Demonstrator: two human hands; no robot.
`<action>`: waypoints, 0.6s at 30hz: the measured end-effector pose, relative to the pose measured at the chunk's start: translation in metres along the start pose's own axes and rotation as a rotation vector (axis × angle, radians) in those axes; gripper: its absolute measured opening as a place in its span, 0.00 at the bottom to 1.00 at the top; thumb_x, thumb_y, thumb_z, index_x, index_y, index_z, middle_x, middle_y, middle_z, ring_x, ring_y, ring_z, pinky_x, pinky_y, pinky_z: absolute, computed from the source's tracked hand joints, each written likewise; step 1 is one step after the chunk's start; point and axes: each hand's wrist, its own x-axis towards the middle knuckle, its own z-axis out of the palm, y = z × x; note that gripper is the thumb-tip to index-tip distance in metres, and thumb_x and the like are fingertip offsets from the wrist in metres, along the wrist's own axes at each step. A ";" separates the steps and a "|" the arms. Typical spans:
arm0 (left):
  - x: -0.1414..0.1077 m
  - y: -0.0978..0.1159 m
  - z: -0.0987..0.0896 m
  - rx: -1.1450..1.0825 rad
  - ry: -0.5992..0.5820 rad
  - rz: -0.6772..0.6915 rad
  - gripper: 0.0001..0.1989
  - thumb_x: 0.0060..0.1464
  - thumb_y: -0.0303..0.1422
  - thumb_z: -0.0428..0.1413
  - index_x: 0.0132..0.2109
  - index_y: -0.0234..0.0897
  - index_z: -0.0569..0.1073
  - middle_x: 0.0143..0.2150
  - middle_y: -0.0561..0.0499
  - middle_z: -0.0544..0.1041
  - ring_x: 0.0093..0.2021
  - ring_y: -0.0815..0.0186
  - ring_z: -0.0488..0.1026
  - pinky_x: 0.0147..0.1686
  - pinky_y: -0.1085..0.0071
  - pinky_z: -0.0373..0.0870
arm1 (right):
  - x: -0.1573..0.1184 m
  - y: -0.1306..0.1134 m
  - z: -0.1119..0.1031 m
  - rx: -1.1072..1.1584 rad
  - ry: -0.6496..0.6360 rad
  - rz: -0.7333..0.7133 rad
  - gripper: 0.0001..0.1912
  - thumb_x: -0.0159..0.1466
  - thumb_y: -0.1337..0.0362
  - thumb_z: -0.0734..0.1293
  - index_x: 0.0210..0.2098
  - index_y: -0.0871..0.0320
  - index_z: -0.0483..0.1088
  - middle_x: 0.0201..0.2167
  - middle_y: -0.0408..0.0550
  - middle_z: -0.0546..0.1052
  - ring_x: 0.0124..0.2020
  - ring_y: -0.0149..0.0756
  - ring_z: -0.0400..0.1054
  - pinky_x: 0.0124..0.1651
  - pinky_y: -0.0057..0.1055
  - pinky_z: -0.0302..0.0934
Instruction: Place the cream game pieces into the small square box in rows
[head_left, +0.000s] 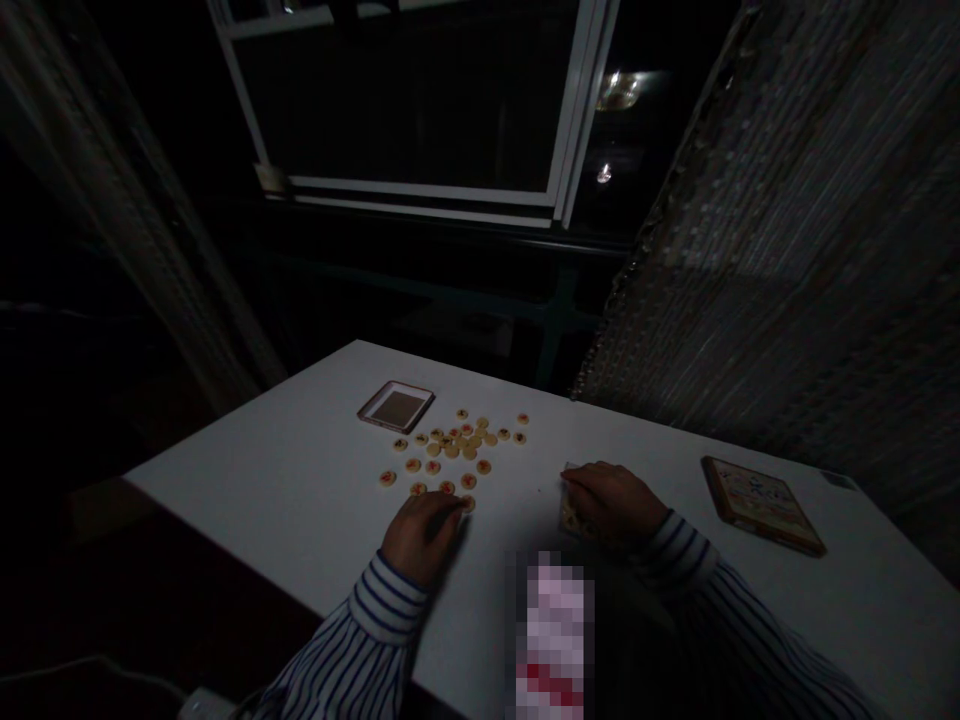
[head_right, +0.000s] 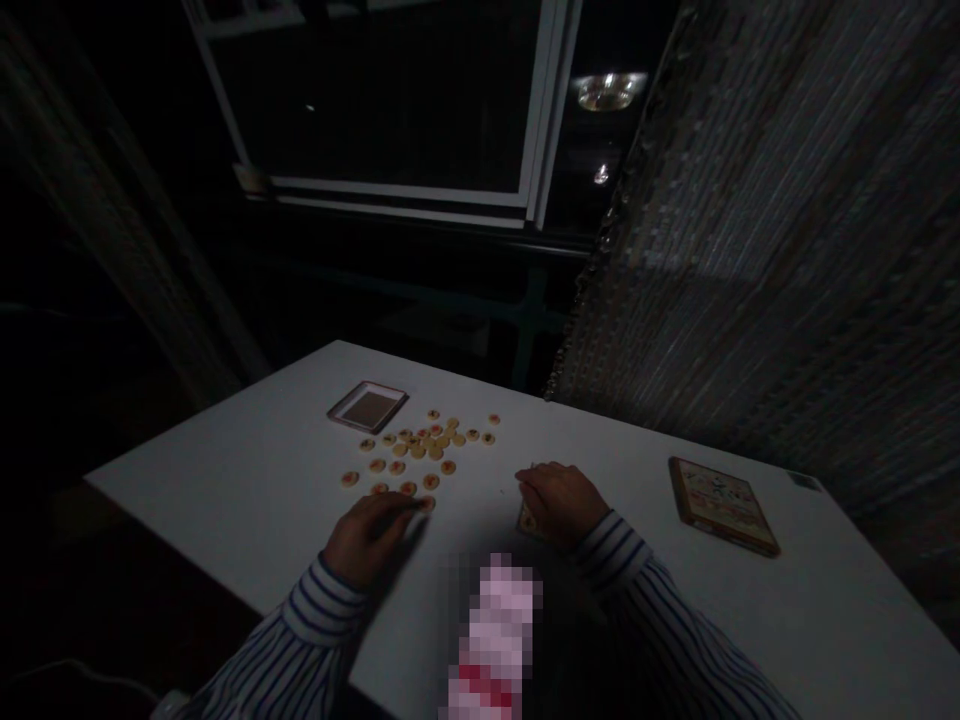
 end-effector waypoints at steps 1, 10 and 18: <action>0.000 -0.004 -0.003 0.013 0.017 -0.011 0.11 0.49 0.33 0.49 0.38 0.38 0.71 0.37 0.49 0.75 0.40 0.64 0.69 0.43 0.63 0.65 | 0.003 -0.003 -0.002 -0.005 -0.015 -0.011 0.17 0.60 0.63 0.52 0.42 0.59 0.67 0.39 0.49 0.72 0.40 0.34 0.64 0.43 0.31 0.55; 0.006 -0.037 -0.034 0.158 0.123 -0.093 0.12 0.48 0.37 0.48 0.35 0.36 0.72 0.35 0.48 0.75 0.38 0.63 0.69 0.41 0.65 0.65 | 0.032 -0.021 -0.020 -0.040 -0.041 -0.053 0.17 0.59 0.62 0.53 0.43 0.58 0.67 0.39 0.49 0.72 0.41 0.35 0.63 0.44 0.31 0.54; 0.024 -0.074 -0.048 0.283 0.099 -0.079 0.14 0.47 0.37 0.48 0.38 0.34 0.72 0.38 0.44 0.73 0.40 0.61 0.68 0.42 0.64 0.64 | 0.070 -0.046 -0.018 -0.001 -0.041 -0.118 0.16 0.59 0.62 0.53 0.41 0.57 0.67 0.39 0.48 0.72 0.41 0.34 0.63 0.44 0.31 0.54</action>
